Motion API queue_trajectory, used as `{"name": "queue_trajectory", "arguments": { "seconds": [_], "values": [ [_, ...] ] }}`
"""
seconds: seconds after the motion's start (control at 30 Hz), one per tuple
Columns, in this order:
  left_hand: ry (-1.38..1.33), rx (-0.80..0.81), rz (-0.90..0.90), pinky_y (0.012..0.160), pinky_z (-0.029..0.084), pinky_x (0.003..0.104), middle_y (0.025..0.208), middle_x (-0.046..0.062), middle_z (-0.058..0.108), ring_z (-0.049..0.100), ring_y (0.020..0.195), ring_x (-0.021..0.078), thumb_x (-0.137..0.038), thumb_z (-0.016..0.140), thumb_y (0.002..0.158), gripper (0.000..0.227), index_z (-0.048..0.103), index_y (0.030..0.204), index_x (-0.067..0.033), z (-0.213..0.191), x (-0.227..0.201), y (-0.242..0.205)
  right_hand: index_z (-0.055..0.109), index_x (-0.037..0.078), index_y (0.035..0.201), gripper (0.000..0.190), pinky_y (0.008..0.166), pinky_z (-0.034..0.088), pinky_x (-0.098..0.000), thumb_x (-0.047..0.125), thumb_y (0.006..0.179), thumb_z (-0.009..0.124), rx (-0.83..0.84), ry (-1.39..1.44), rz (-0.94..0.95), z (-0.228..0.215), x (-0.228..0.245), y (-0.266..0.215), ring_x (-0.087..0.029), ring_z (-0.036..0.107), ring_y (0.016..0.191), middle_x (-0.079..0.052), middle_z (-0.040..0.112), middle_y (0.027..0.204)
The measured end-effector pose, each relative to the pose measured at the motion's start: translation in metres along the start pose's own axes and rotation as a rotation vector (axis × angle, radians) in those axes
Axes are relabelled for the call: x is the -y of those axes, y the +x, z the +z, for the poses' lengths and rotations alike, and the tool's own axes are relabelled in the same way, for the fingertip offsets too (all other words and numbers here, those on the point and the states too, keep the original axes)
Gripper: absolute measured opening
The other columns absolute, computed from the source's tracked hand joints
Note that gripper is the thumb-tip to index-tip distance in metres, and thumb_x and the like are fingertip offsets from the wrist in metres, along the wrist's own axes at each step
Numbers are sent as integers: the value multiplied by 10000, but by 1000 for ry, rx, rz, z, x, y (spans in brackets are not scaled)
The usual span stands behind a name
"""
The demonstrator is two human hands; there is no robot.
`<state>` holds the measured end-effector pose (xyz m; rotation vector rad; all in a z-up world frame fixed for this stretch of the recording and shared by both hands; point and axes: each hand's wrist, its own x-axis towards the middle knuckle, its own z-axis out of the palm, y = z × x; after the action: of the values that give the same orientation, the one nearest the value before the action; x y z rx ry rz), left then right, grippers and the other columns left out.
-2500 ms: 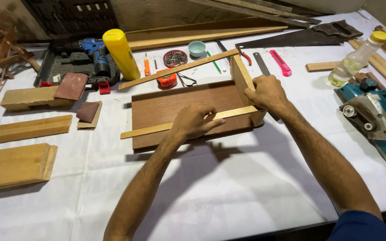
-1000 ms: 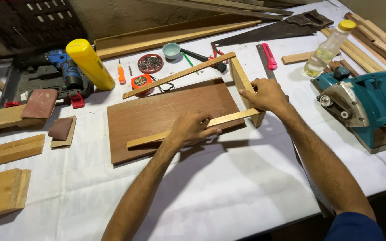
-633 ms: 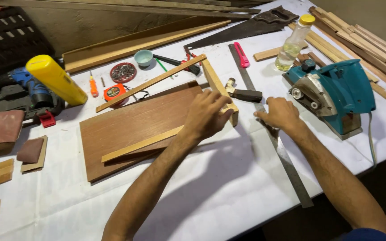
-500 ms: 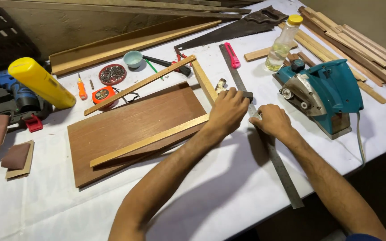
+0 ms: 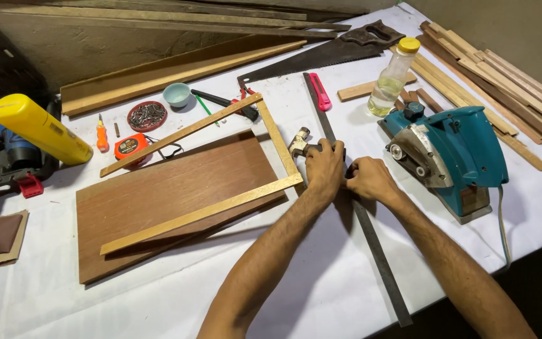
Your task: The person assembles a rectangular wooden frame on a work table. They align thin wood strips against a wooden board, position nails, and hammer the strips to fasten the frame corners, repositioning pieces between strikes.
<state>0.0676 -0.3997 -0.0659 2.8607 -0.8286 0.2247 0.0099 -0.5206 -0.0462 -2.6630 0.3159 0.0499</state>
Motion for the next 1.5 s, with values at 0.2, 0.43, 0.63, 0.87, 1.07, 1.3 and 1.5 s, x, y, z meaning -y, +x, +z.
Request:
{"name": "queue_trajectory", "arguments": {
  "seconds": [0.2,0.43,0.63,0.87,1.07,1.3,1.5],
  "values": [
    [88,99,6,770,632,474,1278,296,476,628,1064,540,-184,857,807,635,467,1283,-28,-1,-7,-2,741,-67,968,433,717,611,-437,303,778,862,119,-3,132,-6,2,14,-316,761,763,-238,772,844],
    [64,202,47,751,652,468,1319,311,454,606,1111,553,-152,863,794,677,448,1311,-9,-20,-6,-8,783,-54,942,418,768,605,-423,326,786,862,90,-36,136,-10,-6,23,-321,761,802,-235,773,855],
    [86,207,83,826,627,494,1334,347,453,600,1112,575,-166,850,814,654,467,1313,14,-14,-11,-7,699,-73,1129,550,773,629,-407,258,737,897,80,-64,97,-8,-38,31,-304,764,836,-254,748,964],
    [72,372,64,906,575,558,1284,287,543,602,1160,486,-319,814,868,608,558,1306,16,-53,-14,-10,688,-56,1112,555,767,630,-391,265,710,899,100,-53,63,-23,-14,4,-291,770,817,-219,774,921],
    [214,427,104,925,537,606,1234,204,671,615,1186,388,-295,764,915,445,690,1248,-10,-81,-10,9,734,23,1126,425,845,612,-419,266,793,837,71,-203,-82,-23,-28,51,-313,761,874,-177,787,927],
    [186,471,181,969,503,599,1230,126,707,644,1180,307,-208,742,905,403,666,1273,-62,-73,31,73,654,160,1317,440,913,548,-463,163,883,730,-111,-132,-170,-32,33,116,-352,659,1092,-171,675,1178],
    [238,575,219,1024,476,572,1231,110,718,669,1157,276,-304,746,915,385,715,1233,-87,-83,54,110,632,253,1406,526,970,531,-477,150,896,710,-231,-114,-322,9,14,192,-384,597,1193,-196,597,1291]
  ]
}}
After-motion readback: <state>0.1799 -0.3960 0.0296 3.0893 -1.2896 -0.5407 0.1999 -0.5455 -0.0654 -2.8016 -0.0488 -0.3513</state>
